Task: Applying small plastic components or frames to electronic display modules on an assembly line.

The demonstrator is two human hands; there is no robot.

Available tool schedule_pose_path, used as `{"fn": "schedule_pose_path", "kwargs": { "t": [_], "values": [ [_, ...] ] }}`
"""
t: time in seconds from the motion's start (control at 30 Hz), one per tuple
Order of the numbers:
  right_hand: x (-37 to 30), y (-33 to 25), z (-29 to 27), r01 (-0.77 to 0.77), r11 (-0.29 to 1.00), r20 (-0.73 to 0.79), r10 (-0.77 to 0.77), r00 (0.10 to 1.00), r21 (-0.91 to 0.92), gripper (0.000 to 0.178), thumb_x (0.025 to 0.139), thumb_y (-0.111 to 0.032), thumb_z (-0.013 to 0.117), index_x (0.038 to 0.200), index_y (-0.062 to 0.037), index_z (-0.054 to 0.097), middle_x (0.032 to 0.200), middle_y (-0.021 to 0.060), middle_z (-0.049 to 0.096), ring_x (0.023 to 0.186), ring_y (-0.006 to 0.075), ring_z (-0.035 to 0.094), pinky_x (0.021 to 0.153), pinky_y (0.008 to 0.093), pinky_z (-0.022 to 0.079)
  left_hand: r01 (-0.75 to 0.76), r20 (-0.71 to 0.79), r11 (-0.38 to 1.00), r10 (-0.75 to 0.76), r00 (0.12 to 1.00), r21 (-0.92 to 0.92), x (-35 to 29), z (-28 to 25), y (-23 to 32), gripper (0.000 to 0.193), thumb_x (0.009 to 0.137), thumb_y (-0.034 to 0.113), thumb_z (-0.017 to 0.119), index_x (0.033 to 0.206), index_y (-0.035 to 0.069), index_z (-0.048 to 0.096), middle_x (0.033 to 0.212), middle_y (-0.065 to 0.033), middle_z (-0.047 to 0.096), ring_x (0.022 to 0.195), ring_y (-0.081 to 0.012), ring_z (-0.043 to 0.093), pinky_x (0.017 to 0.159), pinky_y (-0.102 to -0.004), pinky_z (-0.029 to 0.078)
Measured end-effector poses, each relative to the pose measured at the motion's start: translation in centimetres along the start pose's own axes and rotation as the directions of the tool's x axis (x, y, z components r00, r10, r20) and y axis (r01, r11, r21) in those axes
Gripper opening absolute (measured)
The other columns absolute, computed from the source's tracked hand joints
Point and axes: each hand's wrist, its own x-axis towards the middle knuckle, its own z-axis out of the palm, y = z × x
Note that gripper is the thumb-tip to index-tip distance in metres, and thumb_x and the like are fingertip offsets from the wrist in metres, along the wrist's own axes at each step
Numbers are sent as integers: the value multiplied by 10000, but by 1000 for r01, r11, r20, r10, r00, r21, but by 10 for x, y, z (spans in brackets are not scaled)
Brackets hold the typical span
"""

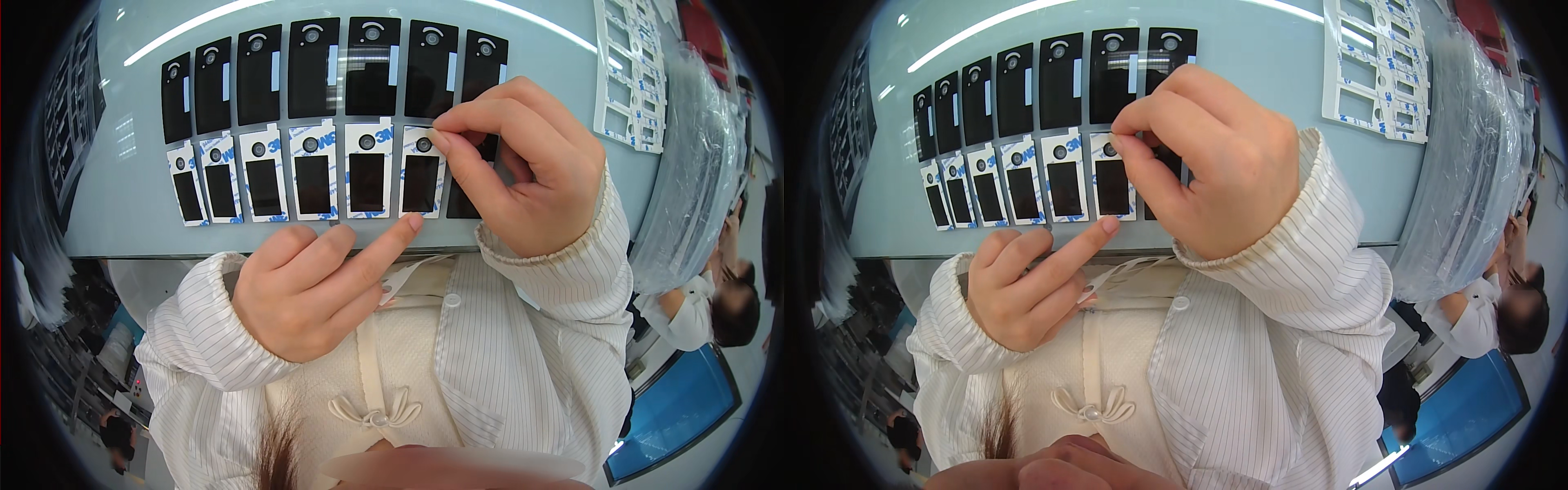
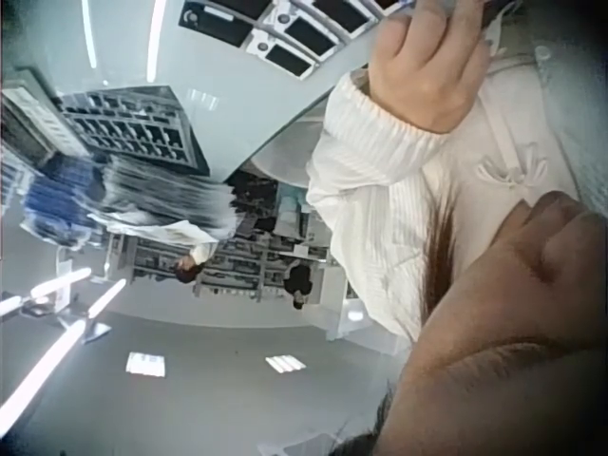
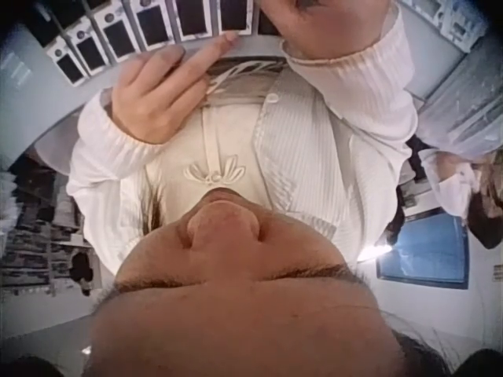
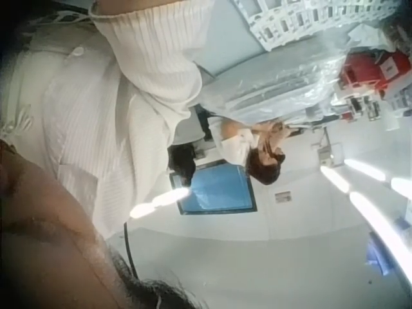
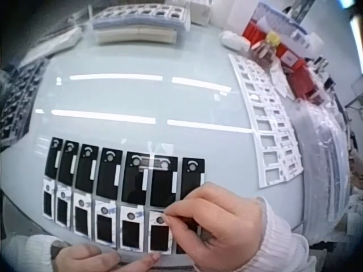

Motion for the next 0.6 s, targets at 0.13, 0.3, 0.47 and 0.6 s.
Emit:
{"fn": "schedule_pose_path", "kwargs": {
  "t": [0.13,0.3,0.47,0.6],
  "values": [
    [-1,1,1,12,1000,-14,-12,1000,-5,137,773,44,762,884,-20,715,798,26,644,499,34,426,439,208,291,4,-1,1000,-4,1000,1,0,-1,1,226,812,182,672,904,-24,667,1279,-140,658,869,-215,537,668,-286,401],
    [0,-4,0,-11,997,-53,7,999,-82,170,767,58,757,912,-20,712,810,24,639,507,30,433,443,208,301,26,-58,999,-24,998,25,-1,4,3,226,763,222,686,687,63,546,1250,-115,685,796,-223,508,667,-303,408],
    [-8,-1,-1,12,989,-92,-26,995,-148,247,753,91,733,964,-37,731,821,22,610,496,47,423,444,207,306,39,-76,999,-39,996,-4,-1,5,3,219,737,214,697,695,60,546,1254,-123,683,787,-218,509,664,-303,406],
    [-14,-12,-15,160,932,117,-128,985,-326,359,698,35,702,1035,-81,748,844,29,571,509,112,482,443,252,382,46,-84,999,-47,995,-17,-4,5,4,223,710,211,705,701,58,542,1271,-130,674,784,-213,508,662,-303,407]
  ]
}}
